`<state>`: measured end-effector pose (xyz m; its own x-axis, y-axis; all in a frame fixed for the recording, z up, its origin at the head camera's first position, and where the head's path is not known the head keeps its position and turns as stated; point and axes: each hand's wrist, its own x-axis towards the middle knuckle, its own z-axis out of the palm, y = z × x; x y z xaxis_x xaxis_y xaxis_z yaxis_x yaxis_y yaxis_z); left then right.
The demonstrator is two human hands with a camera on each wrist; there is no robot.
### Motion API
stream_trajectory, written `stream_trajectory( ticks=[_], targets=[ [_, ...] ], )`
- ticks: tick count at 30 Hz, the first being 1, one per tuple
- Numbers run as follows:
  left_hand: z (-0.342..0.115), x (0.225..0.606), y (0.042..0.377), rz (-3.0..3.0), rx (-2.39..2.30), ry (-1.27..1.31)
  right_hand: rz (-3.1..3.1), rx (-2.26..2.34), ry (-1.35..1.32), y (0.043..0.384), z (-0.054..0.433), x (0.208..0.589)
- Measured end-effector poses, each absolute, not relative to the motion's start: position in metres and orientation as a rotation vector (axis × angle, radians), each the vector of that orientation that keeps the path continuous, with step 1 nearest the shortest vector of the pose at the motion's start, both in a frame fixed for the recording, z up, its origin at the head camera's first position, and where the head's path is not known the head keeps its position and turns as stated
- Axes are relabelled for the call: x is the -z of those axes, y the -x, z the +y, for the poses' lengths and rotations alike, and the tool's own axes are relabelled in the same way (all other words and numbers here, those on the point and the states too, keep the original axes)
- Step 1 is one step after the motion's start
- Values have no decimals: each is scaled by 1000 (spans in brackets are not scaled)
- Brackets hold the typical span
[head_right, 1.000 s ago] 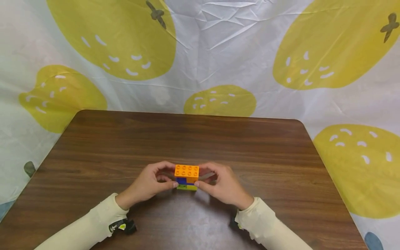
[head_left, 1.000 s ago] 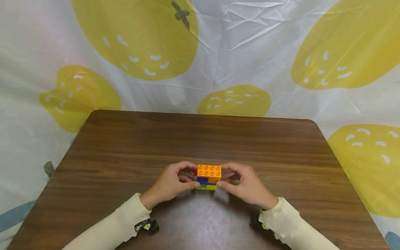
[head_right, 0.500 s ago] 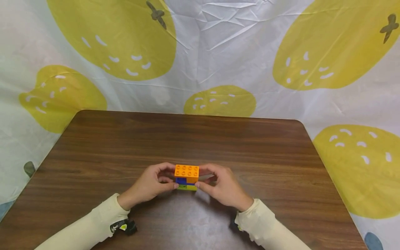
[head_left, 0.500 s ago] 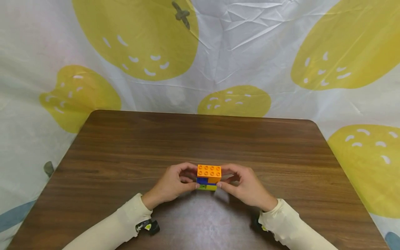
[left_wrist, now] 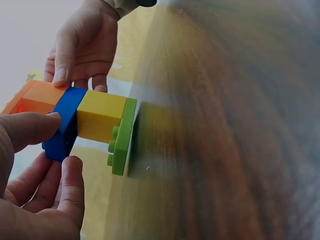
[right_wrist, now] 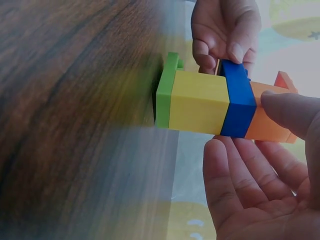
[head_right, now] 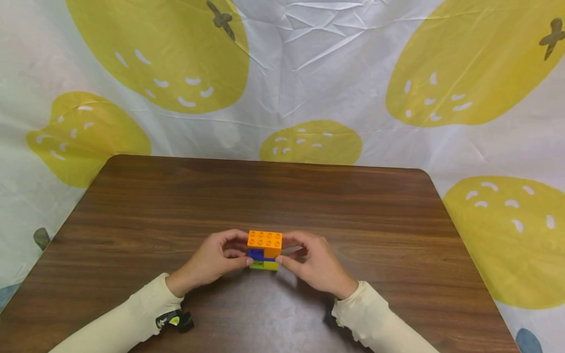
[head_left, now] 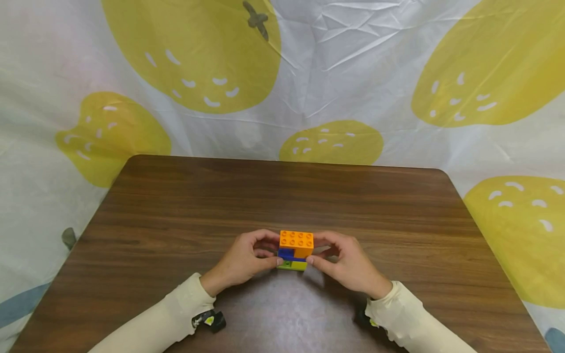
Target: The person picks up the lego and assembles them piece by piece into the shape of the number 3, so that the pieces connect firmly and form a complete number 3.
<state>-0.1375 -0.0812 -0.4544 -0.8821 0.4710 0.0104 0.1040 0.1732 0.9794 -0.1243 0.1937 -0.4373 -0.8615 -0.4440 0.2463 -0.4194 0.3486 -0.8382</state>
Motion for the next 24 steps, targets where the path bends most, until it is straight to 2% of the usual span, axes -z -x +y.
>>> stream_trajectory(
  ticks=[14,24],
  targets=[
    [-82,448,135,2177,-1752,-579,2563,1621,791,124,195,436],
    [-80,444,134,2194,-1775,-571,2551,1643,656,124,196,435]
  ],
)
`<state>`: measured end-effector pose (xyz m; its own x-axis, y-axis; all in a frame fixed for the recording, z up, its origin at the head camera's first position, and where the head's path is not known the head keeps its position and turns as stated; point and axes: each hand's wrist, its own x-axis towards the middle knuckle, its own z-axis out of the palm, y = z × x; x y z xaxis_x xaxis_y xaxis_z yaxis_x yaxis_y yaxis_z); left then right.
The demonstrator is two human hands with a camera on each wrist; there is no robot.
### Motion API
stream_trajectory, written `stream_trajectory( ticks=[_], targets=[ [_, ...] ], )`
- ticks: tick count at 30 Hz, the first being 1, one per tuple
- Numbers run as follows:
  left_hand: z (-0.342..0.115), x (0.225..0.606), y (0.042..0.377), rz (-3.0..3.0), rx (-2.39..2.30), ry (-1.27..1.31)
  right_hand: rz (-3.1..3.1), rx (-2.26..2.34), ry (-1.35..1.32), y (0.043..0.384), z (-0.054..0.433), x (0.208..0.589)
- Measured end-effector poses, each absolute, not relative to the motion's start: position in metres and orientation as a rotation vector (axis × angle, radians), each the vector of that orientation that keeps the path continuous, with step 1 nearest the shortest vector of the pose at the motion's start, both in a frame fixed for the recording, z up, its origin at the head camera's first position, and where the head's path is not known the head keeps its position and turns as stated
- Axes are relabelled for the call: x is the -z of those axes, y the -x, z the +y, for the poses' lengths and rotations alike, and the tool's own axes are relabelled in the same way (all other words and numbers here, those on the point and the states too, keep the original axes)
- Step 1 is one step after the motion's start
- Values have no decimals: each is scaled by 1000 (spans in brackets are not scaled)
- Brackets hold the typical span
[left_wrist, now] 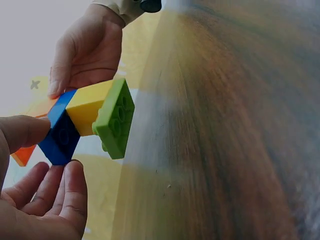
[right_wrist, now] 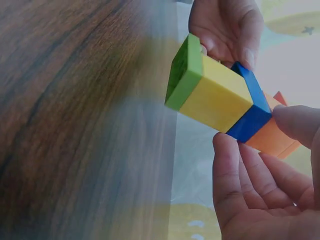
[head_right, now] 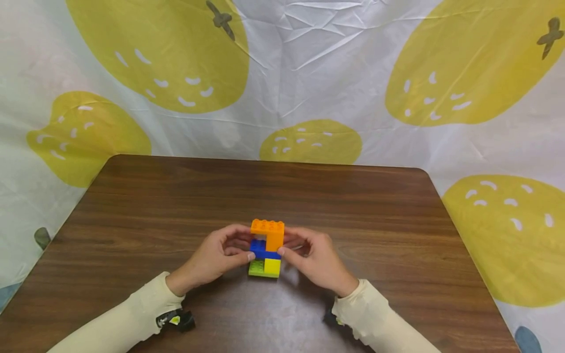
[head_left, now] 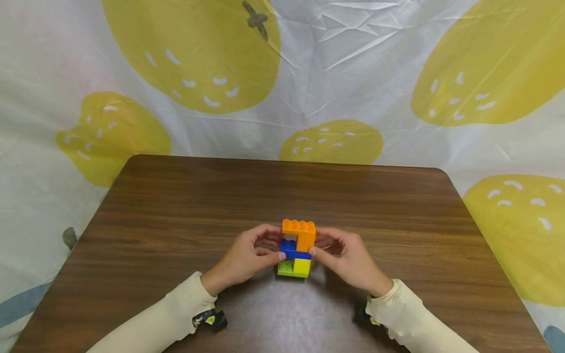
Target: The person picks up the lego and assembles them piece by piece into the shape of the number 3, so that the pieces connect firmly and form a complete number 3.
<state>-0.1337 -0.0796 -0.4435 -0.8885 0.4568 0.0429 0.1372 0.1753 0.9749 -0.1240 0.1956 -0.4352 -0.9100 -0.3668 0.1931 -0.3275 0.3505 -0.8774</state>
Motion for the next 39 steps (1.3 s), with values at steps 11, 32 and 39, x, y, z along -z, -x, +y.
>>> stream_trajectory(
  ticks=[11,32,39],
  targets=[
    [-78,444,134,2153,-1842,-555,2518,1748,600,128,194,436],
    [-77,442,140,2093,-1844,-512,2378,1870,442,136,192,435],
    [-78,445,149,2108,-1779,-484,2362,1802,366,145,193,433]
  ],
)
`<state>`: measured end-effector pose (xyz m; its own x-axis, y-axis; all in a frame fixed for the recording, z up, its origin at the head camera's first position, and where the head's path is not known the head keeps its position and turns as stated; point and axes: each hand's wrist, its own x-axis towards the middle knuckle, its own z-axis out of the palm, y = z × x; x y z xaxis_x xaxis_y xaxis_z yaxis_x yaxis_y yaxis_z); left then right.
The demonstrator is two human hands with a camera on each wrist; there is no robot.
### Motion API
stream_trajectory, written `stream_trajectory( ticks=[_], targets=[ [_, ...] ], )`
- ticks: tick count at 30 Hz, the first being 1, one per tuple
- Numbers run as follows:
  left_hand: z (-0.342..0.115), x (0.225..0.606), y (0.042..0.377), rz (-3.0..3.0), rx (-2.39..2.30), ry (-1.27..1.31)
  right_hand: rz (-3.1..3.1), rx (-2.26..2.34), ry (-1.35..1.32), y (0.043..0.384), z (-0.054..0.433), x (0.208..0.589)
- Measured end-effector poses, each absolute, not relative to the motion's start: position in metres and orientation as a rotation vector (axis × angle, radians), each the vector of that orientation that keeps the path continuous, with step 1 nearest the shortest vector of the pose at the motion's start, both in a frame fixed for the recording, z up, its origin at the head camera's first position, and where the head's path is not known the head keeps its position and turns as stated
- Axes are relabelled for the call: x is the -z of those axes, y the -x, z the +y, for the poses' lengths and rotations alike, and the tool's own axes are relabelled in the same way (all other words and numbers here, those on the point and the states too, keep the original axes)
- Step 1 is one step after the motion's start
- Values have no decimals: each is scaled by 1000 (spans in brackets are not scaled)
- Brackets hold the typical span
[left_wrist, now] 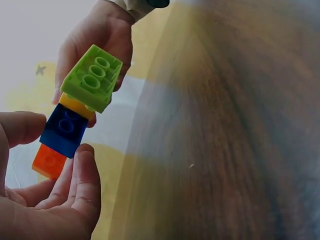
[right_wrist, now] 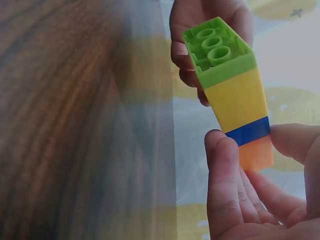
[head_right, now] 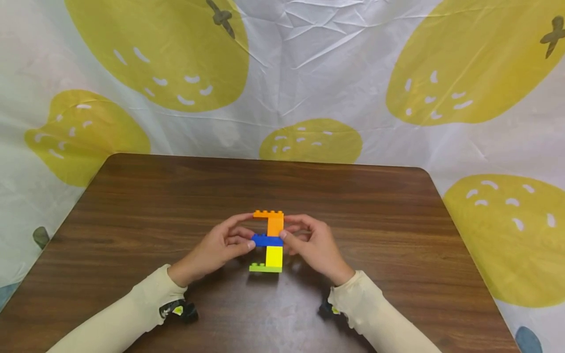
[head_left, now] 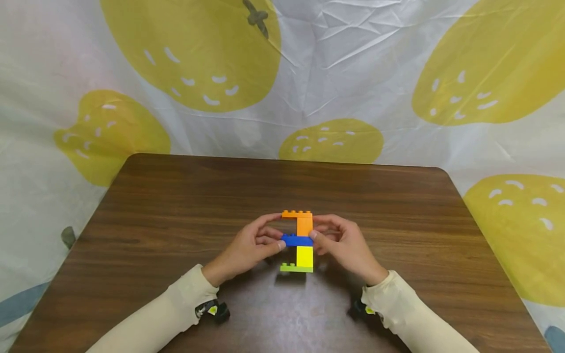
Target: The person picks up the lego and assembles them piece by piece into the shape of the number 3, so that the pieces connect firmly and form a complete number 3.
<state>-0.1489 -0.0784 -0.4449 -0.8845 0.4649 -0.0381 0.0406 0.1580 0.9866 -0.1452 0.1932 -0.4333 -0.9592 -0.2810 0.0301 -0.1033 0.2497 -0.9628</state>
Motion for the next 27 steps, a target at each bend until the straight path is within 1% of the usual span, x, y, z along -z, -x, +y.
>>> stream_trajectory(
  ticks=[14,27],
  targets=[
    [-78,450,173,2145,-1706,-441,2284,1790,281,166,192,436],
    [-79,459,187,2192,-1595,-375,2247,1724,209,182,188,447]
  ],
)
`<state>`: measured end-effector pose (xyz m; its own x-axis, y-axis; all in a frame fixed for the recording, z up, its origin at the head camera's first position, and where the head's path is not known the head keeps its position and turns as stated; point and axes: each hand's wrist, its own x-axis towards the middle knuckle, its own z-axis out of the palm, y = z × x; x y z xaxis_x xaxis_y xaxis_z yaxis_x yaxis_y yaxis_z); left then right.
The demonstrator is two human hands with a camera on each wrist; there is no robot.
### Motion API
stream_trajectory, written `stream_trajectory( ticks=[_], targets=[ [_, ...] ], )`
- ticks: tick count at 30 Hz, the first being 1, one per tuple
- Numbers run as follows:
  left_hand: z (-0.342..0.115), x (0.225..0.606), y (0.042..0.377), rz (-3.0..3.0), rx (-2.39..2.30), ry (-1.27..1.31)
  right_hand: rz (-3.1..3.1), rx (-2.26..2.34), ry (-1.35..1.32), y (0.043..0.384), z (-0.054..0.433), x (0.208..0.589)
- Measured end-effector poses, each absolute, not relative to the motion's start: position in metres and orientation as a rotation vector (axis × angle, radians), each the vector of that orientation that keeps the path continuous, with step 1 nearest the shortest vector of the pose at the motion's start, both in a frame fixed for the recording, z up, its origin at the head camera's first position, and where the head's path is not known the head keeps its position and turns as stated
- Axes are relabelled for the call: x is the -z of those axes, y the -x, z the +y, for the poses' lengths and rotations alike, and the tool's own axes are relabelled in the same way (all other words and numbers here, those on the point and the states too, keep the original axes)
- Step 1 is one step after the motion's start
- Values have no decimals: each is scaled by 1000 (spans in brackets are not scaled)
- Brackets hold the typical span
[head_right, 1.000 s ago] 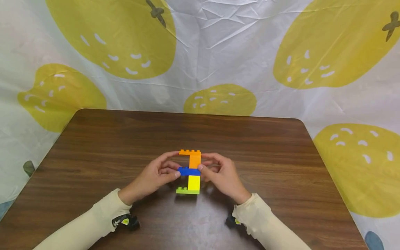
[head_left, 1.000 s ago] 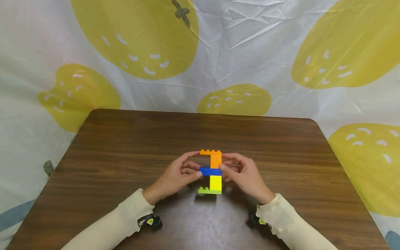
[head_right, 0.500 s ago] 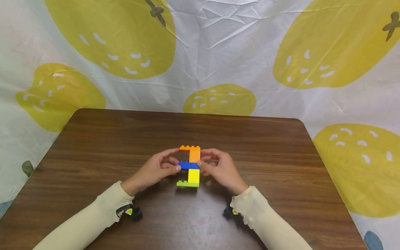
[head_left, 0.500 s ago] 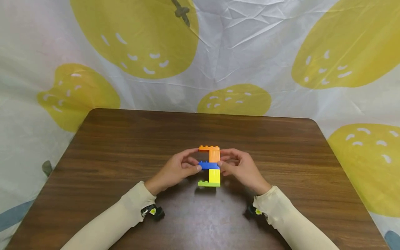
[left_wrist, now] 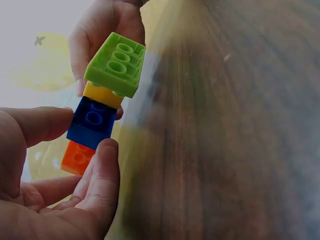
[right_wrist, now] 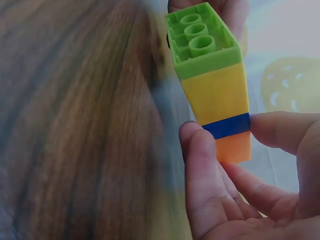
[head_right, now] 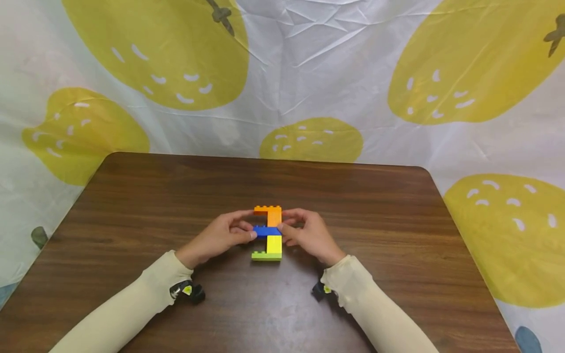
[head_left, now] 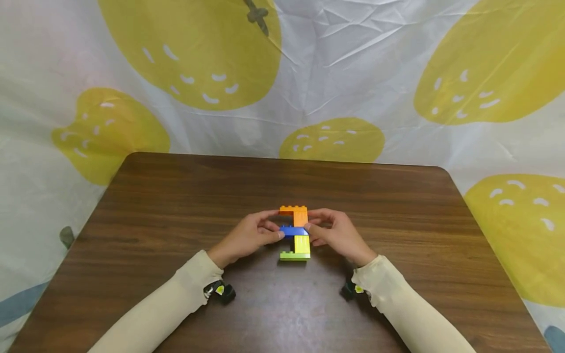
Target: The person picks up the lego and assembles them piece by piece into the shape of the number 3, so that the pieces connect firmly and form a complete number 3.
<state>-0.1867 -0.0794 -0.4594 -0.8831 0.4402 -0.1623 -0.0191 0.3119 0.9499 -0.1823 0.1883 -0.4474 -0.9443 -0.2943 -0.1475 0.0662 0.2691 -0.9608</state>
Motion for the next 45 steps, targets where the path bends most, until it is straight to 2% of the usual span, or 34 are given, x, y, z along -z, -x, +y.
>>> stream_trajectory(
  ticks=[21,45],
  targets=[
    [-77,462,200,2174,-1530,-317,2244,1561,138,192,186,451],
    [-77,463,195,2246,-1544,-292,2238,1596,141,190,187,448]
  ],
)
